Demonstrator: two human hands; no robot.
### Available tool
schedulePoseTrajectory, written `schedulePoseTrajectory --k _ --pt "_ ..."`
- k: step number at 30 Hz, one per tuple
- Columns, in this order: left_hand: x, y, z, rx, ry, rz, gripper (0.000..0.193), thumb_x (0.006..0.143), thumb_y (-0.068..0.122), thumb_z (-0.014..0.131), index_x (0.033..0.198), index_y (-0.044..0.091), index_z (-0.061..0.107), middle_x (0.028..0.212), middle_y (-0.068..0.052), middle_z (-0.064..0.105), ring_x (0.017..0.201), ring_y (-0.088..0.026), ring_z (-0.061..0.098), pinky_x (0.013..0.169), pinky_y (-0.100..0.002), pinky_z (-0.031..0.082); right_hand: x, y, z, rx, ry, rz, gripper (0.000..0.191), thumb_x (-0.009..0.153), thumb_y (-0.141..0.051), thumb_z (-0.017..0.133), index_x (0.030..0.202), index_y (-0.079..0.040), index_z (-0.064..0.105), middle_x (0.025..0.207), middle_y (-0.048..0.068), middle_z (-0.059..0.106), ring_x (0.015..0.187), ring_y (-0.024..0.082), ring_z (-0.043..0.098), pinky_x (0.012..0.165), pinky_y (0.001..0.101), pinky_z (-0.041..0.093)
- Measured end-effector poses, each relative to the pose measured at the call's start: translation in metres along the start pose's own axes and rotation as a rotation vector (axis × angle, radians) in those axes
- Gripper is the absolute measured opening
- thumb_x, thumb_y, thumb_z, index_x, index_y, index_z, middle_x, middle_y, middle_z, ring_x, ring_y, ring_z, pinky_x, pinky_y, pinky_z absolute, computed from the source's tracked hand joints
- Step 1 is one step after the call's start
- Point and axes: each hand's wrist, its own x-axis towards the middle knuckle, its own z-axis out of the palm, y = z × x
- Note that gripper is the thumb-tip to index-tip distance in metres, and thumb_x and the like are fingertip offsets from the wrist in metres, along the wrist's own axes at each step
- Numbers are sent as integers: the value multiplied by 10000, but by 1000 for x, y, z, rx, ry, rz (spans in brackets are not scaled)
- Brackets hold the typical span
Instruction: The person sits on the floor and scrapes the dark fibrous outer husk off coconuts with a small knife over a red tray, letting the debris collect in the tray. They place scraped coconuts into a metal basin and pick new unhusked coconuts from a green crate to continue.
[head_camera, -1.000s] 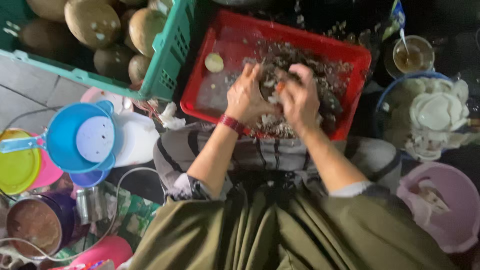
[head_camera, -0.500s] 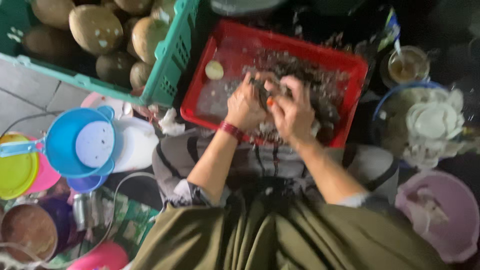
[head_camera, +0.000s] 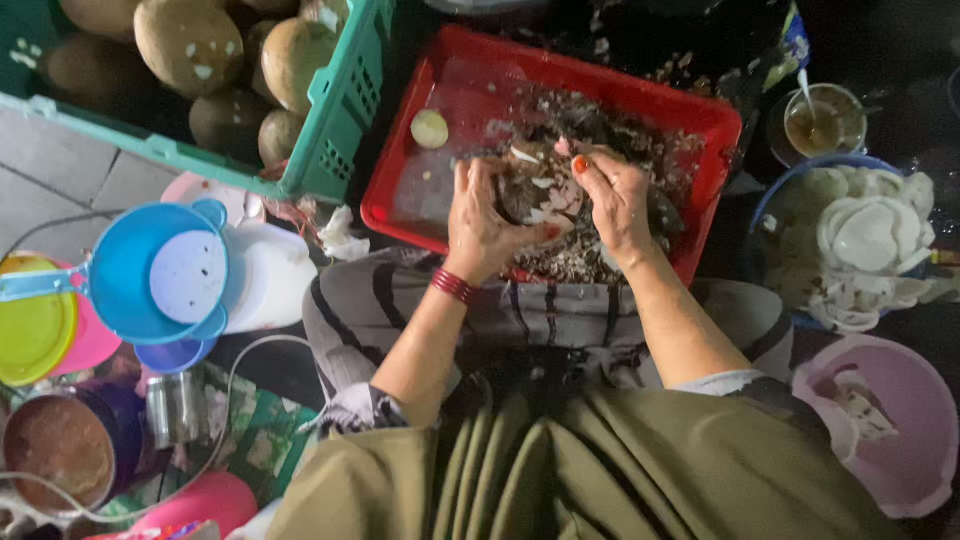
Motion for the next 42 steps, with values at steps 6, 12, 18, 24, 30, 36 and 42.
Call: schedulePoseTrajectory --k 6,12,18,24,30,36,42 --pt "0 -9 -13 -33 -52 269 969 631 207 891 1539 177 555 1519 -90 562 1408 -266 576 1232 -402 520 -1 -6 -2 66 109 17 328 1092 -269 628 1286 -30 741 1086 83 742 1010 140 678 936 279 572" --pt "-9 23 7 184 67 259 1258 447 247 999 1549 169 397 1573 -151 355 1382 -408 466 1075 -471 505 10 0 -1 35 -46 -19 325 1053 -222 610 1252 8 726 1308 61 680 1185 139 644 1010 264 552" --pt "23 13 -22 127 -39 347 1262 351 253 998 1466 129 420 1404 -182 401 1296 -400 493 1058 -466 501 11 11 -4 75 -79 22 315 1028 -194 637 1221 46 701 1258 69 642 1070 175 660 904 276 575" --pt "24 4 -23 -48 -162 195 927 547 241 920 1392 163 547 1314 -86 561 1269 -273 645 1060 -400 580 13 14 -4 54 12 17 343 1024 -246 643 1184 49 715 1162 108 690 1043 178 708 913 265 601" --pt "15 17 -7 27 -48 84 925 532 333 969 1373 211 603 1345 -99 561 1235 -285 612 1008 -407 549 11 16 -7 -147 -64 307 354 1003 -277 623 1193 -9 755 912 151 732 681 238 530 615 353 408" --pt "18 25 -9 75 13 265 1047 421 371 982 1361 211 552 1308 -81 588 1225 -324 592 1006 -450 521 -5 14 -17 -261 44 216 325 991 -228 632 1204 -35 782 932 113 784 770 199 633 681 327 472" --pt "21 19 -5 40 -31 235 911 503 336 958 1326 220 584 1280 -77 603 1209 -318 610 993 -450 535 -19 -14 25 -686 217 -625 252 1003 -239 674 1201 -117 771 1318 138 661 1118 313 649 900 337 597"
